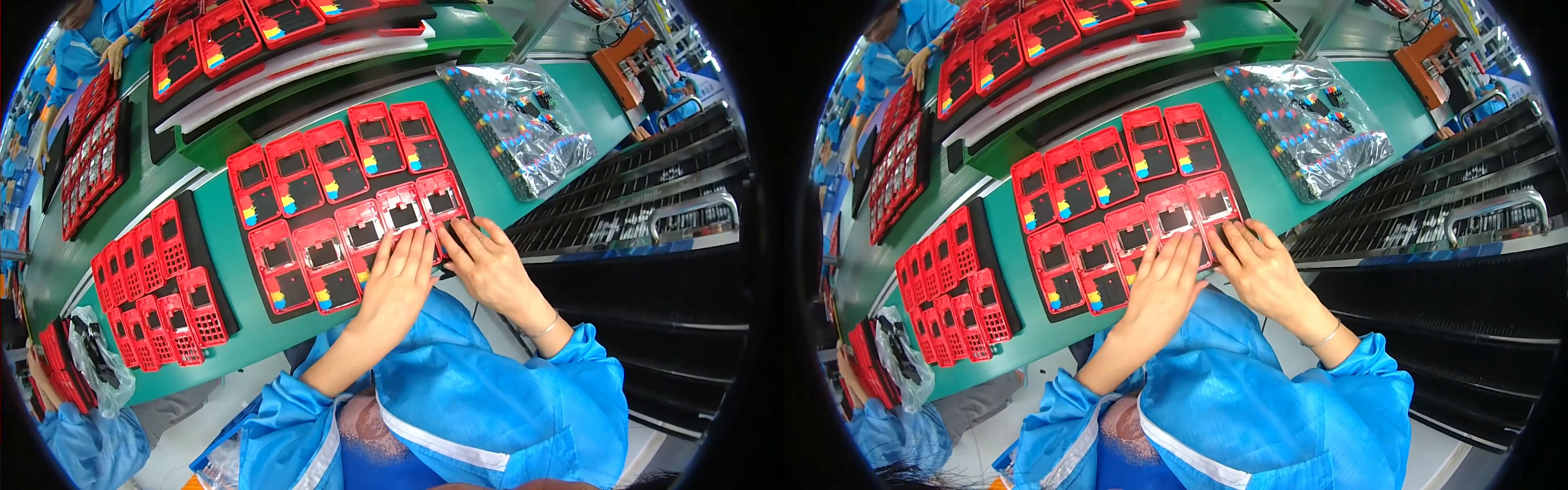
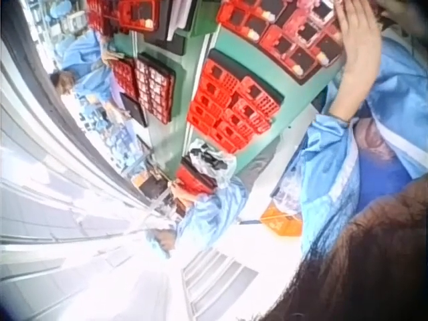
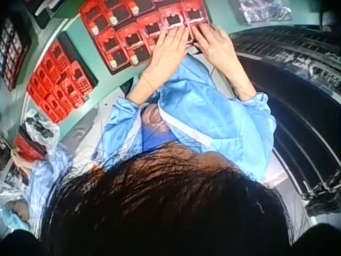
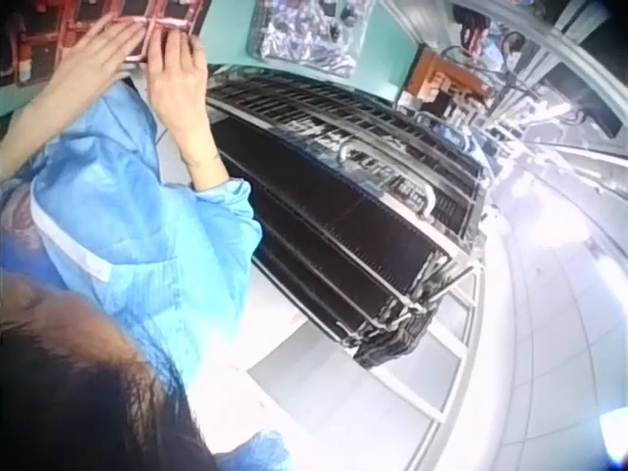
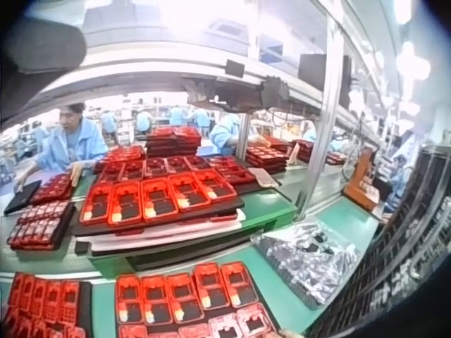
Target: The person assembles keypads and buttons into device housings by hand, taking components from trays and plastic bags and inserting them into the housings.
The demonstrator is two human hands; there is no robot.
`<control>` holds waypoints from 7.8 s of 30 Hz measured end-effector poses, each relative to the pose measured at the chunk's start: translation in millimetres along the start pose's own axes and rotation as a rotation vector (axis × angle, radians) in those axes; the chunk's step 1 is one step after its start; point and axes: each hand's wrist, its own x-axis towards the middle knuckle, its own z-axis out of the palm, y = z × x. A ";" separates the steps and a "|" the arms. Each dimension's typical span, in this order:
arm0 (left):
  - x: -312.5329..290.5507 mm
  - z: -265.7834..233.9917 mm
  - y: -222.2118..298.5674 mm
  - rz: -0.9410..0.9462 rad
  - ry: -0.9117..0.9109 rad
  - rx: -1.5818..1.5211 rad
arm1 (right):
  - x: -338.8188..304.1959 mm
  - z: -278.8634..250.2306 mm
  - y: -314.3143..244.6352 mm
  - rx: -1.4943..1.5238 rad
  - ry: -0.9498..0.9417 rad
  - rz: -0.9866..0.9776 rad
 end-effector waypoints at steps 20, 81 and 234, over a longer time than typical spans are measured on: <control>-3.6 24.9 8.4 0.014 0.074 0.165 | 11.1 4.6 -11.6 0.259 0.089 -0.044; 0.6 -80.7 -99.1 -0.105 0.022 0.042 | 142.9 38.5 6.4 0.082 0.141 -0.203; -37.5 -252.6 -42.3 -0.278 0.200 -1.199 | 29.2 -188.9 67.3 1.442 0.556 0.509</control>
